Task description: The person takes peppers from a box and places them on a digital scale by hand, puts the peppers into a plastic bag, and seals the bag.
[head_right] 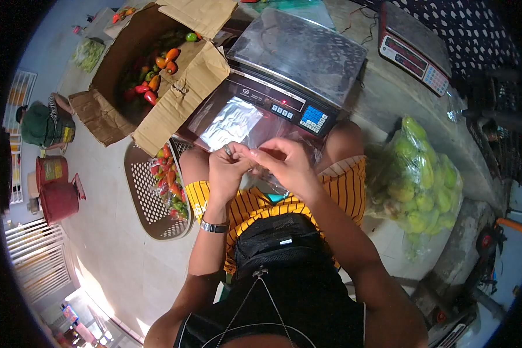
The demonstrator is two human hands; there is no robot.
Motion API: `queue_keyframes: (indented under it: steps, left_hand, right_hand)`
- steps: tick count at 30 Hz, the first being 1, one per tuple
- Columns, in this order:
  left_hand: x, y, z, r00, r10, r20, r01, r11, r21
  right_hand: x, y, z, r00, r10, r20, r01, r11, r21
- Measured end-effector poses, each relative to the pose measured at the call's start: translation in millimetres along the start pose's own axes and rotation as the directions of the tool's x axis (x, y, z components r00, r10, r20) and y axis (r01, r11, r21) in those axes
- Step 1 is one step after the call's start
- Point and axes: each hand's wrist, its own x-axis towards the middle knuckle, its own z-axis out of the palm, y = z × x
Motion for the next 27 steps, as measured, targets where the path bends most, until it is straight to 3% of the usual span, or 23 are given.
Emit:
queue_keyframes:
  steps: [5, 6, 9, 13, 15, 17, 20, 21, 24, 25, 27]
  left_hand:
    - [-7, -5, -2, 0.995, -0.011, 0.097, 0.002, 0.995, 0.096]
    - [-7, -6, -4, 0.992, -0.006, 0.127, -0.007, 0.995, 0.100]
    - [-8, -3, -10, 0.978, -0.013, 0.208, 0.072, 0.958, -0.277]
    - [-8, -6, -18, 0.990, 0.052, 0.131, -0.022, 0.975, -0.220]
    - [-6, -12, -18, 0.990, 0.127, -0.057, -0.124, 0.991, 0.046]
    - [-8, -16, -15, 0.926, 0.289, -0.243, -0.185, 0.908, 0.376]
    - [-16, 2, -3, 0.947, 0.172, -0.270, -0.124, 0.975, 0.187]
    - [-17, 0, -3, 0.957, 0.203, -0.206, -0.166, 0.969, 0.180]
    - [-26, 1, 7, 0.970, 0.213, -0.117, -0.194, 0.968, 0.158]
    - [-24, -7, 6, 0.958, 0.274, -0.090, -0.247, 0.940, 0.234]
    - [-24, -4, 9, 0.971, 0.210, -0.112, -0.200, 0.975, 0.096]
  right_hand:
    - [0, 19, -11, 0.998, 0.033, 0.055, -0.035, 0.999, 0.030]
    - [-1, 20, -13, 0.999, 0.003, 0.051, -0.002, 0.999, -0.032]
    - [1, 20, -19, 0.996, -0.086, 0.037, 0.091, 0.983, -0.158]
    - [1, 23, -29, 0.991, -0.123, -0.046, 0.113, 0.978, -0.178]
    - [1, 25, -33, 0.986, -0.139, -0.092, 0.114, 0.965, -0.238]
    - [-4, 31, -33, 0.978, -0.164, -0.130, 0.126, 0.957, -0.263]
    - [-1, 38, -21, 0.927, -0.317, -0.201, 0.259, 0.928, -0.270]
    - [0, 37, -15, 0.896, -0.382, -0.226, 0.320, 0.908, -0.270]
    - [3, 21, -13, 0.995, -0.092, -0.035, 0.087, 0.987, -0.135]
    - [8, 24, -19, 0.998, 0.042, 0.040, -0.036, 0.990, -0.139]
    - [12, 29, -20, 0.991, 0.122, 0.046, -0.122, 0.992, -0.017]
